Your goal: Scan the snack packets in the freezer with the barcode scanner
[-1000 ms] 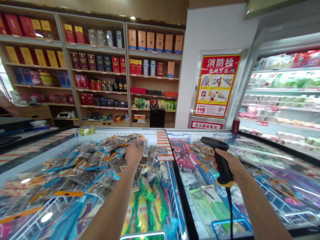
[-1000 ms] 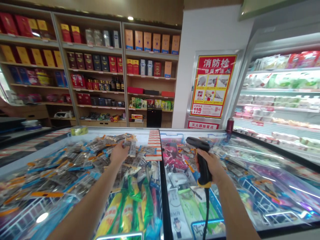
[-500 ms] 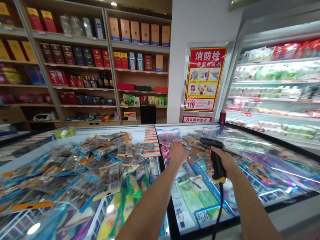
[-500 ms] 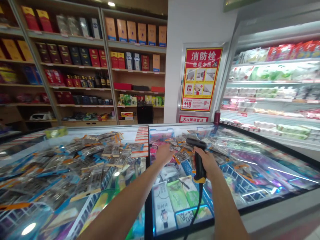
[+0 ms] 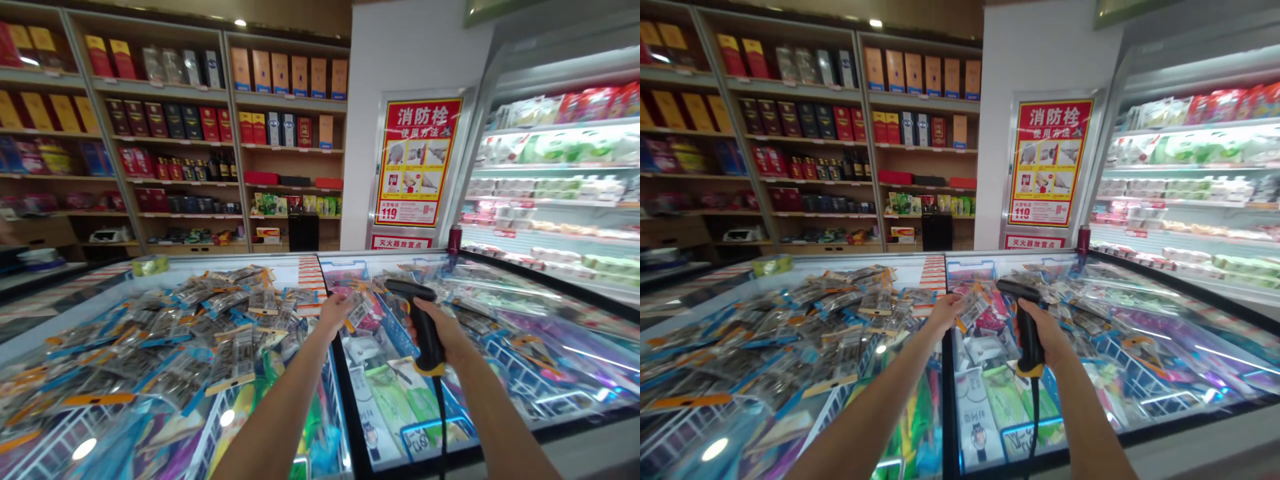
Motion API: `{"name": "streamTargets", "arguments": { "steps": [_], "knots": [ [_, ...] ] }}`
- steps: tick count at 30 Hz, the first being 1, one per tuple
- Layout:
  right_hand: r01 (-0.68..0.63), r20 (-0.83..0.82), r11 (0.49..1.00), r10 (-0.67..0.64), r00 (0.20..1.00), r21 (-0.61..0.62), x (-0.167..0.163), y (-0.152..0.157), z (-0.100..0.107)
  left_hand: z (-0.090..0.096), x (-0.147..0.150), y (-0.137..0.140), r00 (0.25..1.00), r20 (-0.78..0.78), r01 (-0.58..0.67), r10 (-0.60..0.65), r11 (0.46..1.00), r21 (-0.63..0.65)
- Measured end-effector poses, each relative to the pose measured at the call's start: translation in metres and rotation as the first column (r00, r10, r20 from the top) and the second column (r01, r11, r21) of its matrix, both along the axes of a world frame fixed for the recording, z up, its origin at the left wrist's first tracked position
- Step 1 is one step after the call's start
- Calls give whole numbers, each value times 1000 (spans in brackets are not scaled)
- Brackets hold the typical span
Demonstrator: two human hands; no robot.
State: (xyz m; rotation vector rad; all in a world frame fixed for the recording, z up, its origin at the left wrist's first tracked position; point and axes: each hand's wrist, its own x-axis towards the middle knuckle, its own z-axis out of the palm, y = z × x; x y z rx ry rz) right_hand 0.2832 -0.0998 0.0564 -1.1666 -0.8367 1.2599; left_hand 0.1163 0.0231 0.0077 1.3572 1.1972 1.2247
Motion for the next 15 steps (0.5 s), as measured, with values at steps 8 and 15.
{"name": "streamTargets", "arguments": {
  "steps": [8,15],
  "knots": [
    [-215,111,976,216,970,-28,-78,0,-1,16,-91,10,885,419,-168,204,978,-123],
    [-214,94,975,220,971,-67,-96,-6,0,16,-98,11,824,514,-149,238,967,-209]
  ]
}}
